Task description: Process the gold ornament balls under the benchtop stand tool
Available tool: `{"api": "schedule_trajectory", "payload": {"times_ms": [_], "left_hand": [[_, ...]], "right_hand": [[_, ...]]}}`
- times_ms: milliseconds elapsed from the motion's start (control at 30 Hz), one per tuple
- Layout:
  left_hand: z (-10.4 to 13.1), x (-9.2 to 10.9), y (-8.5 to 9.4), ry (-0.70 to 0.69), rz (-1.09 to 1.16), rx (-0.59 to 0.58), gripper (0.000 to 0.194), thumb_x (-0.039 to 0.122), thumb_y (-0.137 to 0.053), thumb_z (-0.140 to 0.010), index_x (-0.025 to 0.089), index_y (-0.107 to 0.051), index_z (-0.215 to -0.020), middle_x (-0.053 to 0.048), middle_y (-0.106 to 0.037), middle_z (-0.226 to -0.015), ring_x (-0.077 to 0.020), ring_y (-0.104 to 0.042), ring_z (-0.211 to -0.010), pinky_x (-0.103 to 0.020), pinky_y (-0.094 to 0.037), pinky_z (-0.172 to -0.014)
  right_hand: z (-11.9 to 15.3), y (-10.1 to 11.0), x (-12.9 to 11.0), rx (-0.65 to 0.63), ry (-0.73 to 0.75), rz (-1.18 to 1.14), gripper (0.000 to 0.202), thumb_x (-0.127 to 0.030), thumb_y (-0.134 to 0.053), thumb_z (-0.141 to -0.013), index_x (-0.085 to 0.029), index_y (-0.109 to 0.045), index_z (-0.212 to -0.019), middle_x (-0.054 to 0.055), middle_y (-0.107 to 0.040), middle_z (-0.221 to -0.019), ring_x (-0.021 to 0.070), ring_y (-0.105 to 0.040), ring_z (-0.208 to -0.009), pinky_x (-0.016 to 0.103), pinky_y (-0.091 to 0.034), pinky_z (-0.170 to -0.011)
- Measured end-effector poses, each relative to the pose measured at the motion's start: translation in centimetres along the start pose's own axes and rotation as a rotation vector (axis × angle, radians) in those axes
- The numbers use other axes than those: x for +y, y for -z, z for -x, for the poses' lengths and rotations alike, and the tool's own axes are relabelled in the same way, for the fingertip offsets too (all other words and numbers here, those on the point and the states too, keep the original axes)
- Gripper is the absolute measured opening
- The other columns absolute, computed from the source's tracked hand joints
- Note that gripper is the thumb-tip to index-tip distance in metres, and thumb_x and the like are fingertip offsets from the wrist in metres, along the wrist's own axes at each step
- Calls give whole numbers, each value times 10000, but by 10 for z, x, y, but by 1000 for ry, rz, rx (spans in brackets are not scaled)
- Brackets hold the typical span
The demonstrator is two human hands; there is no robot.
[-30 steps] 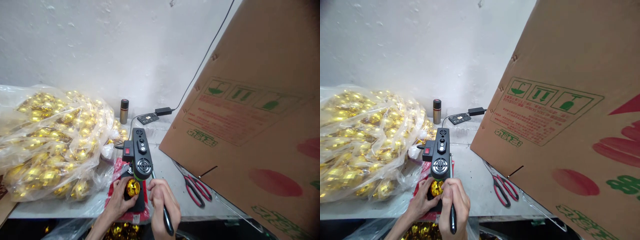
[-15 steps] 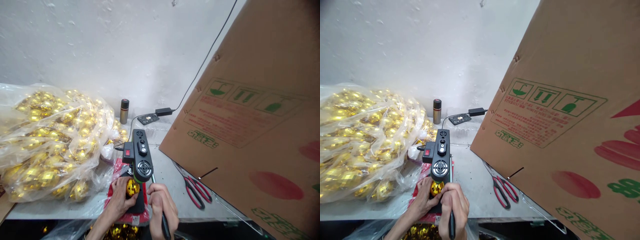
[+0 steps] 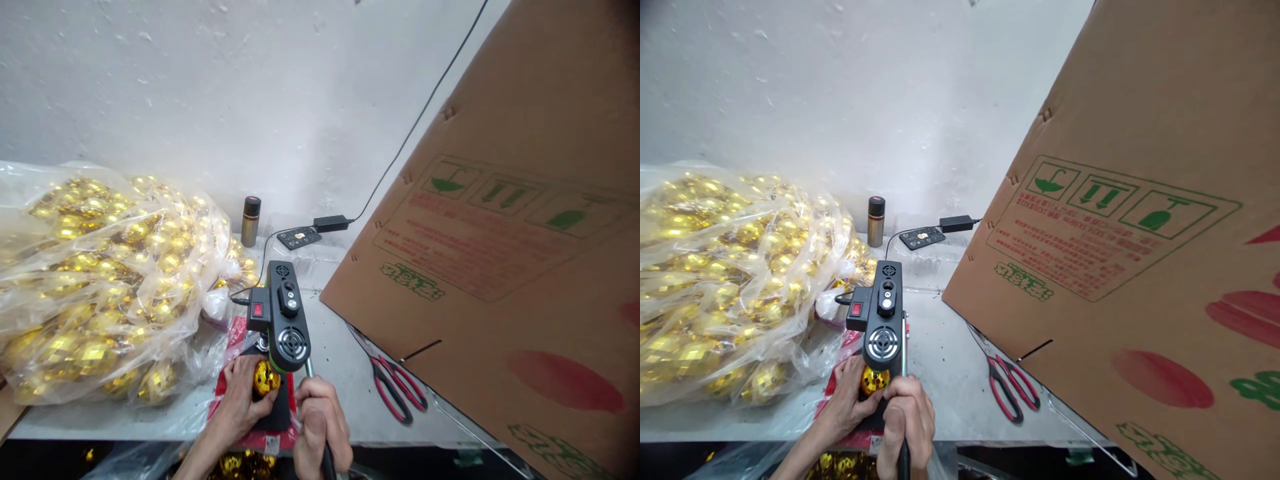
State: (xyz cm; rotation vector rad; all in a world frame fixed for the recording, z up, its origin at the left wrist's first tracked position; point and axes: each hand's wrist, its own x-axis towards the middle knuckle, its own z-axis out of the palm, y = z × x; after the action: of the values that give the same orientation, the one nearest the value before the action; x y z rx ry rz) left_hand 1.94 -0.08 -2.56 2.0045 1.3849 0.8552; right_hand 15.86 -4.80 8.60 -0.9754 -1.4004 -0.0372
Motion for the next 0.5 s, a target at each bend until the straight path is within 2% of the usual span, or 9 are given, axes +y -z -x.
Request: {"api": "schedule_trajectory", "payload": {"times_ms": [300,500], "left_hand": [[1,-2,-2,-12,-20,11,390,295,-696,-840,229,-664,-1222,-83,-735,-1120,-337,-655,-1097,-511,-470,-1010],[1,-1,-3,-19,-25,22,399,279,-689,-844,234,-657,-1240,-84,-739,-1153,-333,-647,-1121,-505,-464,-1023]], "right_hand": [[2,-1,3,7,16,30,335,-169,-402,-1094,-225,-571,-810,-42,-633,-789,104,-615,-688,282,-512,-840],[5,-5,6,56,53,52,345,-177,-397,-1089,-235,-557,-788,-38,-617,-734,124,-585,-629,308,-527,-800]]}}
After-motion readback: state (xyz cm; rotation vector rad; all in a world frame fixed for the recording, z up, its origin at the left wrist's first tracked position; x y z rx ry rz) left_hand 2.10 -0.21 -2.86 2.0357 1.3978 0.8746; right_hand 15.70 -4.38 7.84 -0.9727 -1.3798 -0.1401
